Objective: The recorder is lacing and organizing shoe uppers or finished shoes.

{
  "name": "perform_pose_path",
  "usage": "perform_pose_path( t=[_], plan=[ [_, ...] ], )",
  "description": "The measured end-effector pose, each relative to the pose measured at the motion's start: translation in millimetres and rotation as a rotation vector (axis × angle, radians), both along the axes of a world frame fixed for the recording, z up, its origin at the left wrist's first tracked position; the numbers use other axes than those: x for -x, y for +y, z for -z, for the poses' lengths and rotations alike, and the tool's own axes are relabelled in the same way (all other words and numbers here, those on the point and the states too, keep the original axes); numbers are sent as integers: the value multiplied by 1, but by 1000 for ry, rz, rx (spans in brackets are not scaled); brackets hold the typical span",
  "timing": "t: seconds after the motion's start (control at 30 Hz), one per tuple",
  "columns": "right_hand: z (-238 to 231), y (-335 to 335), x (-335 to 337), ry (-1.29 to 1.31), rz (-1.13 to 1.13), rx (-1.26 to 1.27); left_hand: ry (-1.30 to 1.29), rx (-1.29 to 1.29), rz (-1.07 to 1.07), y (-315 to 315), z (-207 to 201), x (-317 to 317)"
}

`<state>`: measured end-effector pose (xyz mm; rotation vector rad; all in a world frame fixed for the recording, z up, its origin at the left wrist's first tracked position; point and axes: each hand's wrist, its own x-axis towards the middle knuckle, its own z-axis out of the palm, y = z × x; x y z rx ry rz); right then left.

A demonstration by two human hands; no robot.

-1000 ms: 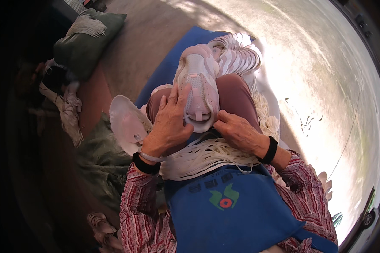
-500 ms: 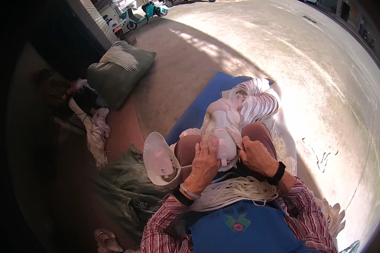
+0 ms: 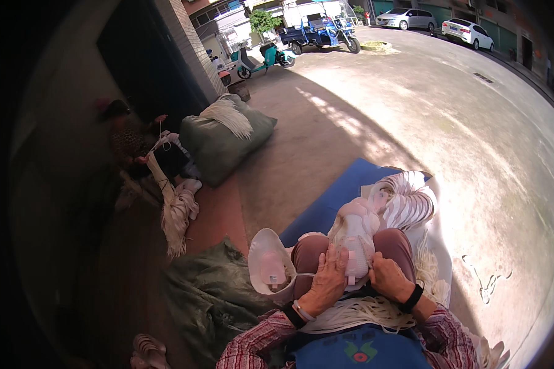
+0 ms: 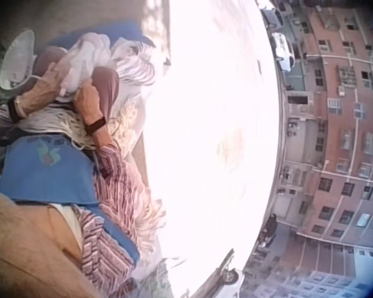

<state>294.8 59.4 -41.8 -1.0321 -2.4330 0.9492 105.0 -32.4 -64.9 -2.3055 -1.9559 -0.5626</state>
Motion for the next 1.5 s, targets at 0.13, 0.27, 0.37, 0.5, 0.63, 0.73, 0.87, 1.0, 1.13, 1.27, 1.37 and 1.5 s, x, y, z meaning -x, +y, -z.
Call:
perform_pose_path(
  t=[0.13,0.27,0.37,0.5,0.63,0.73,0.87,1.0,1.13,1.27,1.37,1.5],
  plan=[
    [-18,-3,-12,-126,76,51,-22,80,8,0,-31,-4],
    [-7,-2,-57,42,-93,-93,-313,-54,109,-4,-44,-7],
    [-11,-22,-78,-116,-329,4,-440,10,196,-13,-53,-19],
    [-4,-35,-88,-212,-392,-2,-547,229,299,-17,-28,-42],
    [-3,-32,-93,-128,-294,-12,-560,361,310,-16,-22,-57],
    [-2,-33,-98,-75,-308,-12,-516,380,339,-13,-12,-72],
    [7,-30,-107,-24,-280,44,-414,441,449,-10,-11,-85],
    [5,-15,-121,43,-307,224,-299,419,486,-12,-6,-90],
    [14,-12,-135,99,-288,361,-252,434,488,-12,7,-94],
    [8,-14,-130,220,-102,440,-435,512,413,-10,-6,-94],
    [7,-12,-124,305,-37,408,-494,553,416,-8,-1,-91],
    [4,-11,-118,624,121,424,-632,355,375,2,-13,-101]
  ],
)
